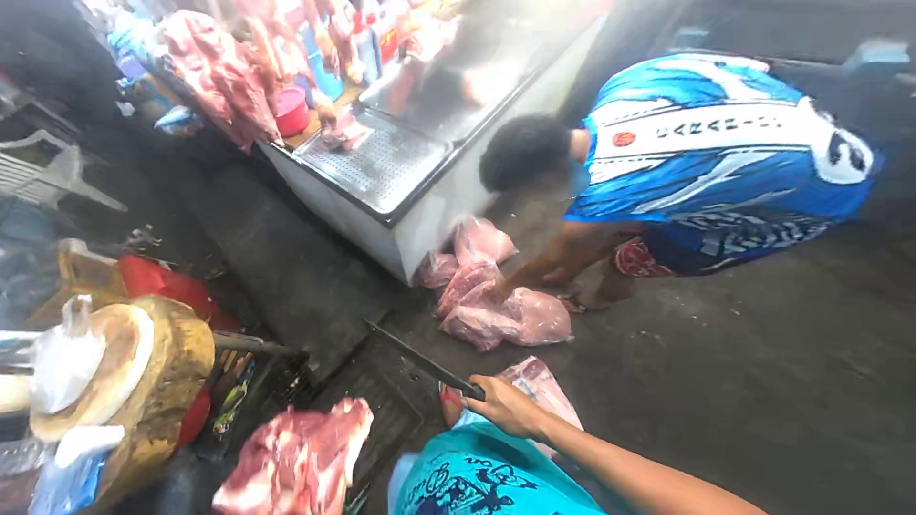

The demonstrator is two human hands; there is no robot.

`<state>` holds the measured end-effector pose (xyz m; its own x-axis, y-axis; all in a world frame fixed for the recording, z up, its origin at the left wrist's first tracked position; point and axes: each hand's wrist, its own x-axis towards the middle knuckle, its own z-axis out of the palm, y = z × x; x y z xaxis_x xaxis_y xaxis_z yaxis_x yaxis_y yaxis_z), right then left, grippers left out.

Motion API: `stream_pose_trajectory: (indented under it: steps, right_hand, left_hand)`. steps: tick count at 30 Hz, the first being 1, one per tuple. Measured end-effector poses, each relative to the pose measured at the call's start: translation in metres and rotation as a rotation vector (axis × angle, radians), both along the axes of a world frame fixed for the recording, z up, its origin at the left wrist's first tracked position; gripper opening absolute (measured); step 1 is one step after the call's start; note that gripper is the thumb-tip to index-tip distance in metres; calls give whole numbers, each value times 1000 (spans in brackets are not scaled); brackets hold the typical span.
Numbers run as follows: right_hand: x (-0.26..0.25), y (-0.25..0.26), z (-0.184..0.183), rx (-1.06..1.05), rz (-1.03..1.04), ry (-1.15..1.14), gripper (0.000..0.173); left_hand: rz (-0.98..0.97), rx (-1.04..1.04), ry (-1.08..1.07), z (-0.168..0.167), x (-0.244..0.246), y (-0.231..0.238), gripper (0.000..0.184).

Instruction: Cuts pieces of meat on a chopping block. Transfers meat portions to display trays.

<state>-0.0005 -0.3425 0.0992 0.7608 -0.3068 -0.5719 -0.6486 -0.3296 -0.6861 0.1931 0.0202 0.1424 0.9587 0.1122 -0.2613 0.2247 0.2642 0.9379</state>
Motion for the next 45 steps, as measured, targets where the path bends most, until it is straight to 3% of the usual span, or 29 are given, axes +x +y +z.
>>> stream_pose_trajectory:
  steps: [2,7,15,19,22,25,27,30,35,41,45]
  right_hand:
    - [2,-23,25,3,-84,-35,46]
    - [-8,-57,66,-68,-340,-170,46]
    - [14,-61,49,-153,-796,-274,41]
    - [68,-70,54,-273,-937,-151,41]
    - [118,-84,66,-254,-1044,-84,40]
    - [156,-87,64,-190,-1182,-111,38]
    - [177,-92,70,-152,-1262,-126,38]
    - [196,-95,75,-138,-1331,-136,33]
    - [209,-106,69,-138,-1384,-159,29]
    - [213,-108,67,-62,-1445,-222,27]
    - [207,-115,62,-49,-1415,-227,30]
  left_hand:
    - [4,-44,40,12,44,-70,27]
    - [-275,-121,-103,41,155,-225,25]
    - [-636,-443,-195,85,286,-469,30]
    - [-706,-519,-90,60,343,-569,27]
    - [-634,-357,72,13,371,-623,25]
    - [-667,53,280,-43,388,-644,44]
    - [-715,260,298,-48,395,-653,53]
    - [-761,306,359,-46,394,-654,54]
    - [-882,114,471,-43,412,-652,38]
    - [-1109,511,169,-47,443,-648,46]
    - [-1163,695,145,-43,434,-642,51]
